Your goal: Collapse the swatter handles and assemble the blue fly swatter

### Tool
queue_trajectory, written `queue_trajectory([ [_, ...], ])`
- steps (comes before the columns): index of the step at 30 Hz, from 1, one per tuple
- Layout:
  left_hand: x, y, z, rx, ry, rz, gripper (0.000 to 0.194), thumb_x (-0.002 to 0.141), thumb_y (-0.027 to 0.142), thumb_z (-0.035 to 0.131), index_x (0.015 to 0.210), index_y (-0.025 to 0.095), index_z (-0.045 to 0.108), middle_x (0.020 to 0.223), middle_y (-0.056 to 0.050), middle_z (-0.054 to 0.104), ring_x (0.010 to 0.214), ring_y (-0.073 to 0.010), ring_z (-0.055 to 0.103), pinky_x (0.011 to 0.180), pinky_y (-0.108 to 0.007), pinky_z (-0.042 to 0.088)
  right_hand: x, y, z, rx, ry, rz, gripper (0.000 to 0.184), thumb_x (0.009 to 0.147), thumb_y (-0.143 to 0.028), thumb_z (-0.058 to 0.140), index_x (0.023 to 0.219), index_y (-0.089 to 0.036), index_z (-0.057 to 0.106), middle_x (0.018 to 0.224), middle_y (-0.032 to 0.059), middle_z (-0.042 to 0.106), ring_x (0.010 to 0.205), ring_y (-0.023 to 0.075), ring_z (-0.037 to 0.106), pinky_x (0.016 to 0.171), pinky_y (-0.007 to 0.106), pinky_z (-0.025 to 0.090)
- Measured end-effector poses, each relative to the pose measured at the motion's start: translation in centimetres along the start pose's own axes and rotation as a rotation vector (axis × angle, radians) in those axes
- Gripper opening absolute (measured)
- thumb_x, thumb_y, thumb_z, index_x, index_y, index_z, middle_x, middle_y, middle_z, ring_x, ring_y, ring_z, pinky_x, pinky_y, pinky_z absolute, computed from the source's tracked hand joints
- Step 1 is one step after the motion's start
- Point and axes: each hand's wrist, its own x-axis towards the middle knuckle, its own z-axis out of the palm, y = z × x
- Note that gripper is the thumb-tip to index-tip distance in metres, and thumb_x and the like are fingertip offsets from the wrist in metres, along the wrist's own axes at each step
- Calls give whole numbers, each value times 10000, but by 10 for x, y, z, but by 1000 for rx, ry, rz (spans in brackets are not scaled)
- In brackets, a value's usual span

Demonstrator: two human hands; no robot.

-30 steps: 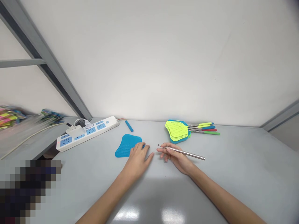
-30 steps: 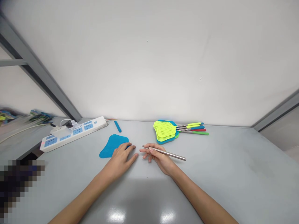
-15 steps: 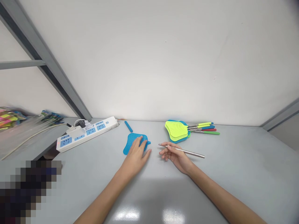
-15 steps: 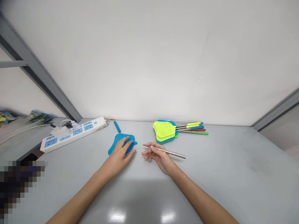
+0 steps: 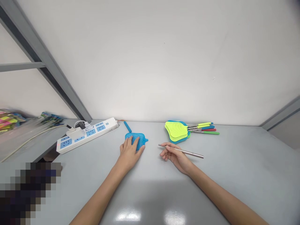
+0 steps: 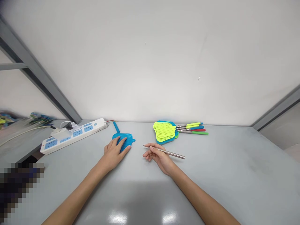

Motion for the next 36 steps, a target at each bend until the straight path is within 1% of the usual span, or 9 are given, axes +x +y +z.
queue_trajectory([
  [5,6,-5,1,-56,97,-6,539,783,536,216,1184,221,391,1217,-109,375,1133,-246,307,891,-416,251,0,1,0,9,-1,-2,218,768,-268,473,929,-152,564,700,69,620,619,136,528,595,275,359],
  [9,22,-16,-1,-65,162,-30,524,799,512,195,1216,234,349,1237,-110,361,1139,-249,295,886,-417,244,1,1,-1,14,1,1,219,766,-271,476,929,-153,562,697,67,616,620,136,526,591,273,357],
  [13,34,-24,1,-15,154,-88,522,784,532,218,1233,288,324,1305,-122,277,1208,-305,171,890,-467,186,1,1,-1,24,9,1,216,763,-278,479,920,-155,562,685,64,613,613,137,521,582,272,355],
  [15,37,-26,3,9,124,-107,523,780,531,230,1221,277,350,1311,-128,279,1212,-318,161,889,-479,166,1,1,-1,27,14,1,215,760,-274,482,920,-154,561,683,64,612,612,138,519,582,273,355],
  [18,37,-27,4,37,133,-104,485,801,474,230,1187,235,402,1280,-132,350,1184,-291,245,878,-483,164,1,1,-1,31,16,3,215,760,-272,480,921,-152,560,679,64,611,613,138,519,584,273,354],
  [22,34,-26,-1,8,228,-104,413,812,390,249,1137,223,441,1199,-112,461,1140,-263,329,860,-490,172,1,1,-1,38,14,5,218,761,-275,478,923,-155,560,684,65,610,615,138,517,589,275,354],
  [28,25,-15,-19,-201,400,-116,339,798,343,304,1075,270,486,1051,-46,573,1037,-221,452,882,-446,208,1,0,-2,57,19,11,214,759,-267,478,921,-154,560,688,63,606,617,133,515,589,269,355],
  [32,17,-4,-27,-467,384,-146,299,774,368,358,998,281,535,980,5,600,946,-184,510,854,-351,325,2,0,-2,64,22,12,223,753,-270,483,924,-150,561,683,62,604,615,131,515,588,267,360],
  [36,10,10,-27,-638,341,-118,293,759,305,379,1011,270,526,1034,14,574,947,-168,515,768,-276,414,2,0,-2,62,30,13,240,744,-283,492,929,-147,561,679,61,605,610,132,516,589,269,366],
])
